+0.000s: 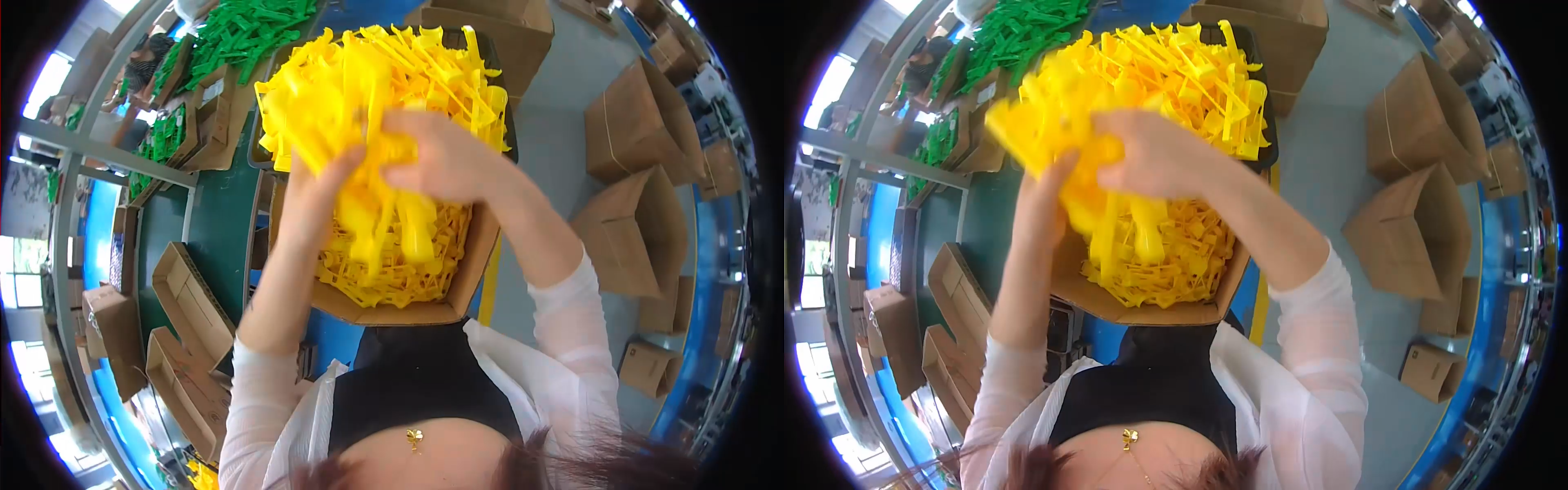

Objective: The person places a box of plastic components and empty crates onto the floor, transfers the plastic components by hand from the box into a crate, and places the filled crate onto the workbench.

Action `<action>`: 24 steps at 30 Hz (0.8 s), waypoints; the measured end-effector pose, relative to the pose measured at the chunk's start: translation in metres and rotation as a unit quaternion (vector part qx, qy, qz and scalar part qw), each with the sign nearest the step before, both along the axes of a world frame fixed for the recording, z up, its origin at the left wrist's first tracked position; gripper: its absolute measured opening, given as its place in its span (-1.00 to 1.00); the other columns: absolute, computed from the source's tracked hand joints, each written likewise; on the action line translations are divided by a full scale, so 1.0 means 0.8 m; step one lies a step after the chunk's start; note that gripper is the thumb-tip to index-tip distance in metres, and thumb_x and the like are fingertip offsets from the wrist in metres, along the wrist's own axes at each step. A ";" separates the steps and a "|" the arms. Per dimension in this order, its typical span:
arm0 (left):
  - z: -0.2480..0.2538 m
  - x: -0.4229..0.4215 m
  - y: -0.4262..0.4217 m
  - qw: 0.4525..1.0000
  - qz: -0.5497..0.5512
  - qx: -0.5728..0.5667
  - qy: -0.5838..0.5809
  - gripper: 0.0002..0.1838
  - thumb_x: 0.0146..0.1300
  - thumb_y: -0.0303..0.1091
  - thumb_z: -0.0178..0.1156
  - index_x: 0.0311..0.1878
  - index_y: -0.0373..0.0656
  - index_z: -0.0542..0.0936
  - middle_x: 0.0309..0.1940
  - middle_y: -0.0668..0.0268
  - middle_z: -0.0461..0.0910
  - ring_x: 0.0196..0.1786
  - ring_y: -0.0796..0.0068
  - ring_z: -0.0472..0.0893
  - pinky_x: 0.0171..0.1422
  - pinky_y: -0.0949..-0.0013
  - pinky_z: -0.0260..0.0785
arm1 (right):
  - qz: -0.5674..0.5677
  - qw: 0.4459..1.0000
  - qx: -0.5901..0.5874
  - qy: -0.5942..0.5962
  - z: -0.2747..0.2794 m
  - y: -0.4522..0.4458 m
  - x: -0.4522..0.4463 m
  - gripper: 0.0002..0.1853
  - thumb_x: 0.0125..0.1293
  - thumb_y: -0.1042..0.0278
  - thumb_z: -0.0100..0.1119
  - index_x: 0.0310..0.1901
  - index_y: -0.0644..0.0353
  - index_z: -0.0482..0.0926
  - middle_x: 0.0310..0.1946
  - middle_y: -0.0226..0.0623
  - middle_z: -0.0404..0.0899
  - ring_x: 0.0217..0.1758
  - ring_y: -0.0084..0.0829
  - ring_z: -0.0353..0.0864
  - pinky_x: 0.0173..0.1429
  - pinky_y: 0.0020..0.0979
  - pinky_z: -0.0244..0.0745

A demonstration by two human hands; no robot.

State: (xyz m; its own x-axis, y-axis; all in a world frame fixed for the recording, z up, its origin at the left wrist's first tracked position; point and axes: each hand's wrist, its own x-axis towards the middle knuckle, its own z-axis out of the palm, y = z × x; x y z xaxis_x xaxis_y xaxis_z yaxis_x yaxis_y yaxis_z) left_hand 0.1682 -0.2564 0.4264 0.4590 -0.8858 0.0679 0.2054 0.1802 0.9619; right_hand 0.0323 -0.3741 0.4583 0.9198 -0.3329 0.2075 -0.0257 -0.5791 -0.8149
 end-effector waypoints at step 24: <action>-0.103 0.056 -0.343 0.606 0.089 0.255 -0.748 -0.33 0.25 0.20 -0.16 0.36 0.13 0.11 0.40 0.11 -0.11 0.43 0.00 -0.14 0.40 -0.04 -0.18 | -0.366 0.859 -0.359 0.029 -0.190 -0.374 0.006 -0.64 0.14 0.16 0.07 -0.06 0.13 0.53 0.10 -0.24 0.39 0.17 -0.23 0.34 0.13 -0.23 0.32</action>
